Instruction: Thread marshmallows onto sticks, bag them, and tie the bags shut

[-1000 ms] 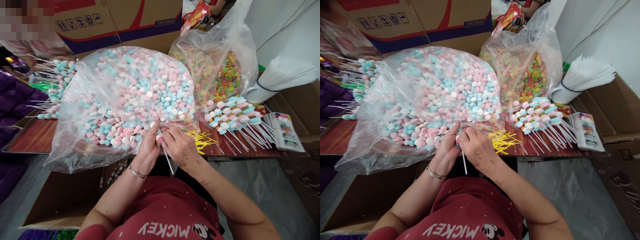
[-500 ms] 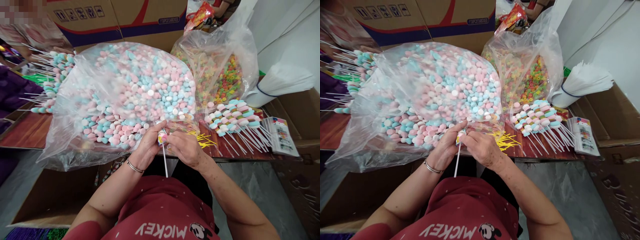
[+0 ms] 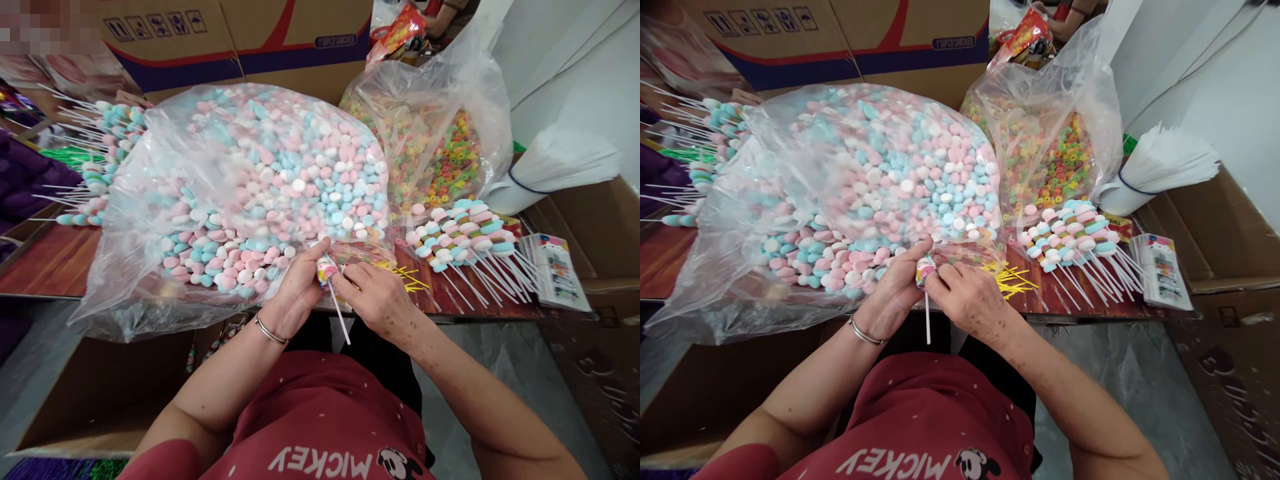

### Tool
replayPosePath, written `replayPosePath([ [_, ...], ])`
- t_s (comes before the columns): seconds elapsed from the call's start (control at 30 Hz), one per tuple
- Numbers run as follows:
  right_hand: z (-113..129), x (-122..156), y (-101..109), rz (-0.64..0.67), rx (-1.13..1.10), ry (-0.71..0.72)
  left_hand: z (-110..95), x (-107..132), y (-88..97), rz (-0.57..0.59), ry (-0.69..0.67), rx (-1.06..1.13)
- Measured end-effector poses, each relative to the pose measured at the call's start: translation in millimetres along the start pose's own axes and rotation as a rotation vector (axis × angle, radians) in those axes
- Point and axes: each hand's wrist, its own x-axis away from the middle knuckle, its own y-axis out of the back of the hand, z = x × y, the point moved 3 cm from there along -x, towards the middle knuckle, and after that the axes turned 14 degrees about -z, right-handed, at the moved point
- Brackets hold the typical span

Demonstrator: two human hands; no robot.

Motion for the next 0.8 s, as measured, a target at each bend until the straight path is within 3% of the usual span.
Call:
replayPosePath([
  [0.13, 0, 8, -10, 0.009, -0.107, -0.121, 2, -1, -3.5, -0.009, 0.062, 0.009],
  [0.3, -5, 9, -10, -0.237, -0.266, -0.158, 3, 0, -4.4, 0.037, 0.077, -0.024],
  [0.37, -13, 6, -6, -0.278, -0.315, -0.196, 1, 4, 1.6, 0.104, 0.073, -0.122],
  [0.47, -29, -2, 2, -0.307, -0.361, -0.250, -9, 16, 18.8, 0.216, 0.094, -0.482],
  [0.53, -38, -9, 6, -0.319, -0.399, -0.283, -24, 25, 29.4, 0.213, -0.083, -0.699],
  [0.67, -46, -25, 7, -0.276, -0.497, -0.319, -62, 53, 25.7, 0.098, -0.884, -0.712],
  [0.73, -45, -32, 4, -0.231, -0.544, -0.315, -69, 63, 13.7, 0.185, -1.139, -0.724],
  [0.8, -45, -37, 1, -0.168, -0.578, -0.294, -72, 66, 1.9, 0.325, -1.278, -0.807],
])
